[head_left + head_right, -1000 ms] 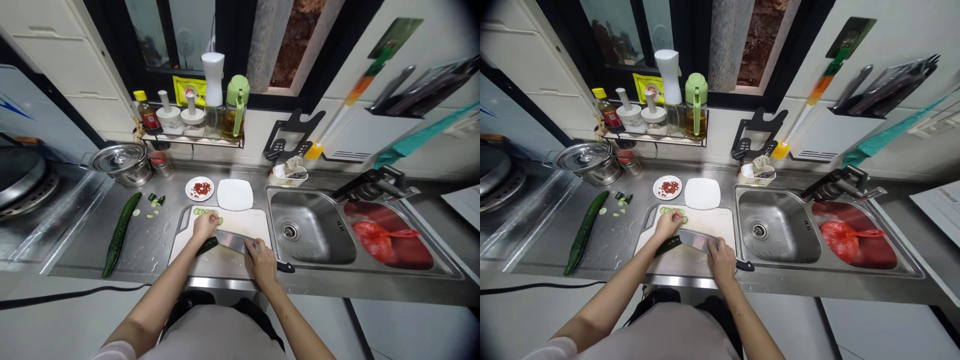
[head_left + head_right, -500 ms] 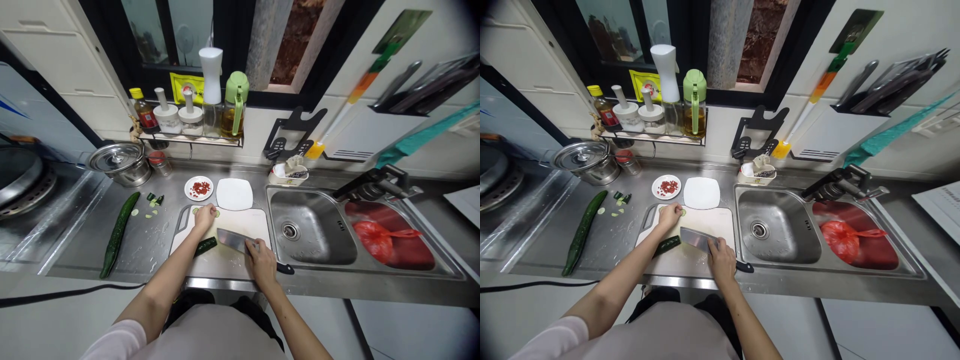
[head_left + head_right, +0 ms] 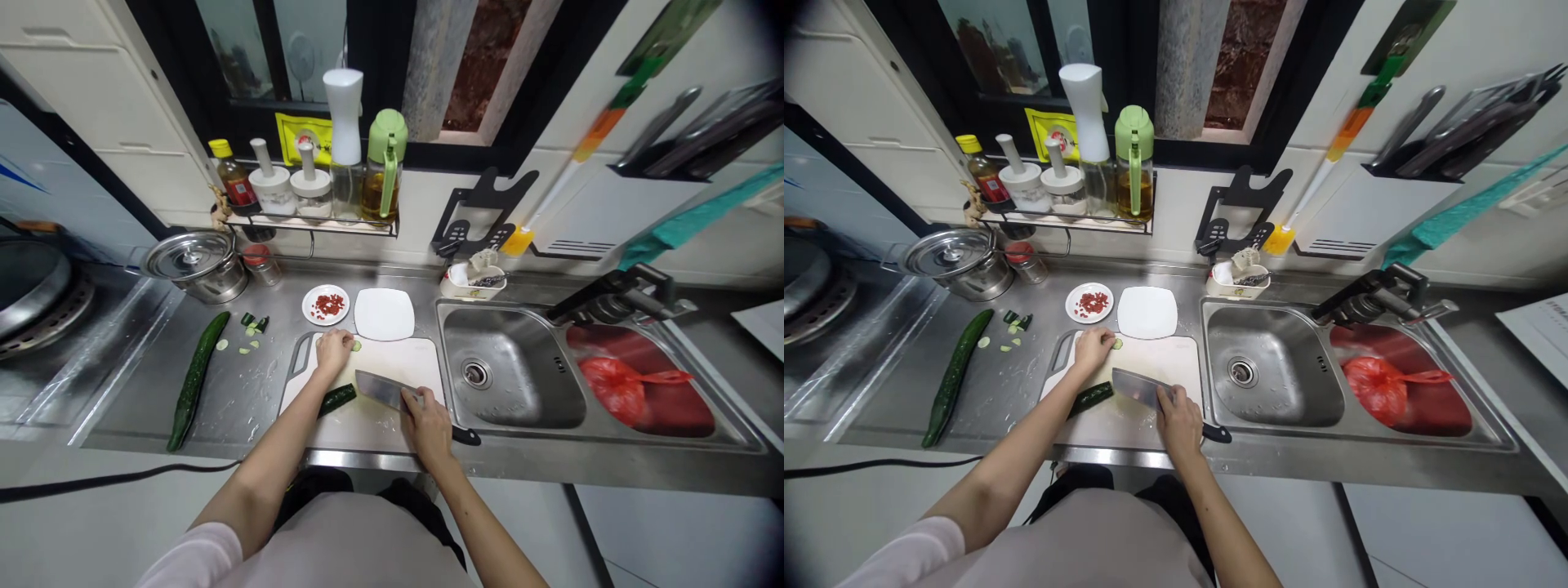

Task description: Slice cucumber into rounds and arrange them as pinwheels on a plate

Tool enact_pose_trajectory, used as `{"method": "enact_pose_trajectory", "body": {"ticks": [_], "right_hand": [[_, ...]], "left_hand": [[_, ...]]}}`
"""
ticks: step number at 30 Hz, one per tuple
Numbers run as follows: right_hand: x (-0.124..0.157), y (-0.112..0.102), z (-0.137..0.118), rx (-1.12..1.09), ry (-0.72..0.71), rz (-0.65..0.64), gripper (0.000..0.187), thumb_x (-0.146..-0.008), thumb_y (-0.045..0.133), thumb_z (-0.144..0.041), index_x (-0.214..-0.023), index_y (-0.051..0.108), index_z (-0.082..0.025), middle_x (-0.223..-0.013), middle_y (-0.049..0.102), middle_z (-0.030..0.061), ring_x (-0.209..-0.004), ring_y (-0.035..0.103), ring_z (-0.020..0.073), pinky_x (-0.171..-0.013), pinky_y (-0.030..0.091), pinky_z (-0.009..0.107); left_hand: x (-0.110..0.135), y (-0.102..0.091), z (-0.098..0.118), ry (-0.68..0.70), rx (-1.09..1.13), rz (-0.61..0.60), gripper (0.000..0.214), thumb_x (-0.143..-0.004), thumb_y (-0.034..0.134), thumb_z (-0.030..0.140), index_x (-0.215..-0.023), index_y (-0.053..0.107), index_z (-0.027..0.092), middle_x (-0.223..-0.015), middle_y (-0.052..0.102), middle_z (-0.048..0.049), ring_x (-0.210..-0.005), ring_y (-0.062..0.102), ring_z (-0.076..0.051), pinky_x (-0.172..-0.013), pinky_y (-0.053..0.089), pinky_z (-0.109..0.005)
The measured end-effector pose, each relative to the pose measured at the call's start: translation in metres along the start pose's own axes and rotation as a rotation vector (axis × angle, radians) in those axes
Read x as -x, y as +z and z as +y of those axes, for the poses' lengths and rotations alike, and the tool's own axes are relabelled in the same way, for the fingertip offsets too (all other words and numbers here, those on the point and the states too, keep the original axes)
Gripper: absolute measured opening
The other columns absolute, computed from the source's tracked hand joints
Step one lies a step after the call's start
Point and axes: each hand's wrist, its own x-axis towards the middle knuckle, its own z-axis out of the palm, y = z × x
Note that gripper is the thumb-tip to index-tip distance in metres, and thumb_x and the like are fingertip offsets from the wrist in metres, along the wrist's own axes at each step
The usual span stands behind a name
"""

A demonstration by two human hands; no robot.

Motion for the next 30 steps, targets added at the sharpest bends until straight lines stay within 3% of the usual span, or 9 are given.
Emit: {"method": "enact_pose_trajectory", "body": {"ticks": [4, 8, 12, 16, 24, 30], "right_hand": [[0.000, -0.001, -0.002, -0.035, 0.037, -0.050, 0.038, -0.089, 0.053, -0.020, -0.124, 0.063, -0.029, -0.114, 0.057, 0.0070, -0.078, 0.052, 0.0130, -0.074, 0.033, 0.026], [0.000, -0.004, -0.007, -0.084, 0.074, -0.106, 0.041, -0.089, 0.052, -0.019, -0.128, 0.061, -0.028, -0.112, 0.056, 0.0068, -0.076, 0.052, 0.0125, -0.072, 0.034, 0.025], [-0.001, -0.006, -0.014, -0.161, 0.121, -0.145, 0.039, -0.093, 0.046, -0.022, -0.130, 0.058, -0.026, -0.107, 0.056, 0.0057, -0.073, 0.053, 0.0120, -0.068, 0.036, 0.025], [-0.006, -0.006, -0.021, -0.292, 0.162, -0.170, 0.038, -0.096, 0.039, -0.024, -0.129, 0.058, -0.023, -0.106, 0.057, 0.0059, -0.076, 0.057, 0.0133, -0.068, 0.038, 0.024], [-0.020, -0.005, -0.036, -0.548, 0.128, -0.264, 0.026, -0.095, 0.038, -0.026, -0.092, 0.063, -0.017, -0.084, 0.063, 0.0053, -0.080, 0.059, 0.0177, -0.070, 0.038, 0.025], [-0.018, -0.012, -0.052, -0.535, 0.117, -0.358, 0.020, -0.096, 0.041, -0.023, -0.090, 0.058, -0.017, -0.080, 0.065, 0.0051, -0.074, 0.058, 0.0166, -0.064, 0.032, 0.023]], "left_hand": [[0.014, -0.010, -0.011, -0.026, 0.209, 0.167, 0.019, -0.085, 0.058, 0.031, -0.091, 0.072, 0.021, -0.092, 0.071, -0.0050, -0.087, 0.061, -0.020, -0.081, 0.044, -0.031], [0.048, -0.018, -0.027, 0.023, 0.327, 0.274, 0.023, -0.088, 0.055, 0.034, -0.093, 0.071, 0.020, -0.089, 0.069, -0.0036, -0.073, 0.058, -0.015, -0.075, 0.047, -0.029], [0.088, -0.021, -0.039, 0.155, 0.265, 0.244, 0.021, -0.090, 0.054, 0.033, -0.092, 0.070, 0.021, -0.089, 0.069, -0.0037, -0.077, 0.059, -0.016, -0.076, 0.047, -0.030], [0.113, -0.022, -0.044, 0.320, 0.160, 0.213, 0.020, -0.093, 0.053, 0.031, -0.095, 0.070, 0.021, -0.093, 0.068, -0.0054, -0.090, 0.061, -0.019, -0.083, 0.047, -0.032], [0.124, -0.013, -0.046, 0.520, 0.007, 0.158, 0.021, -0.092, 0.056, 0.030, -0.107, 0.070, 0.025, -0.103, 0.068, -0.0059, -0.096, 0.061, -0.020, -0.083, 0.048, -0.035], [0.120, -0.005, -0.052, 0.549, 0.002, 0.129, 0.022, -0.093, 0.055, 0.029, -0.105, 0.072, 0.026, -0.102, 0.070, -0.0048, -0.094, 0.062, -0.019, -0.084, 0.050, -0.034]]}}
